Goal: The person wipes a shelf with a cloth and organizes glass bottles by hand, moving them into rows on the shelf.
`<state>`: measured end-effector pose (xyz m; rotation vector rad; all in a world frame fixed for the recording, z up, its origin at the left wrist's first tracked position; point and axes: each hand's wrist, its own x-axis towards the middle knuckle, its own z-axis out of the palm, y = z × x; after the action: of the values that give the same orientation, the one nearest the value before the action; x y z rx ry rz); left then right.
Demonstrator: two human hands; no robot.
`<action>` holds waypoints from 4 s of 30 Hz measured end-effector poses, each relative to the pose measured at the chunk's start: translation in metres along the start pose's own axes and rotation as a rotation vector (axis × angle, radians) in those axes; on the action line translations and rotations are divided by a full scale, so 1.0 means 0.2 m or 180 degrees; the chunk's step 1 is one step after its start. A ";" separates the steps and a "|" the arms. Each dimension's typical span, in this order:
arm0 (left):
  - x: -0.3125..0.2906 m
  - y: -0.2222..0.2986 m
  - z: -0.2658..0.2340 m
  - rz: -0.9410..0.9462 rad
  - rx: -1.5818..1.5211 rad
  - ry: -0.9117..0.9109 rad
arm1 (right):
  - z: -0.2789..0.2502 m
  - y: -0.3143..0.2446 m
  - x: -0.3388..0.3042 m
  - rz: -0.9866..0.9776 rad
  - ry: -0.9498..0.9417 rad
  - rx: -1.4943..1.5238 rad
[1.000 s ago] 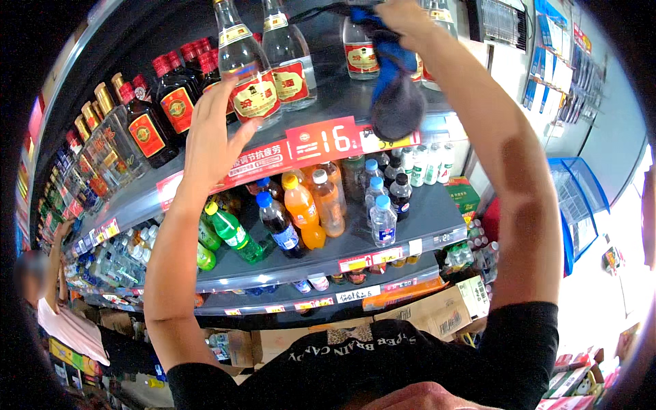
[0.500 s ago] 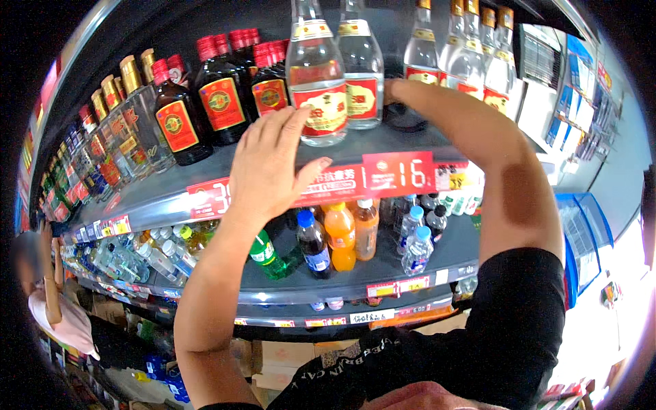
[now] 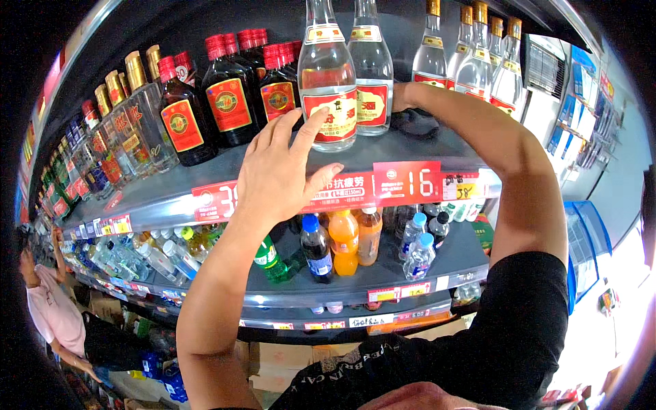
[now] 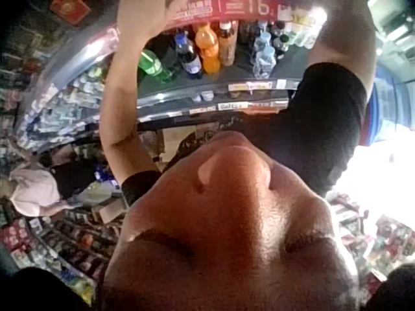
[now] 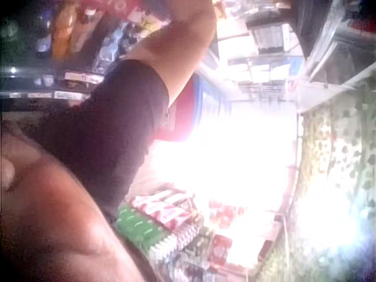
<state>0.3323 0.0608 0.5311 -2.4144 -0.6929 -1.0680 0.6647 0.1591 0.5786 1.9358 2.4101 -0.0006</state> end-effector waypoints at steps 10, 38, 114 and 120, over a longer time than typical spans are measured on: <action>-0.01 -0.01 0.01 0.0096 0.0035 0.0112 | -0.06 -0.26 -0.35 0.0250 0.0202 -0.0063; -0.01 -0.03 0.01 0.0077 -0.0149 0.0052 | -0.04 -0.53 -0.91 0.1025 0.0649 0.0422; 1.50 0.36 0.58 -0.1910 -0.4666 -0.0340 | 0.27 0.26 -1.45 0.3062 0.2609 -0.1062; 1.51 0.44 0.59 -0.1922 -0.4277 0.0067 | 0.26 0.24 -1.46 0.3130 0.2523 -0.0987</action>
<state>0.6261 0.1381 0.6731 -3.2880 -0.8798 -2.3698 0.7770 -0.1161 0.5394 3.0259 1.2194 1.2611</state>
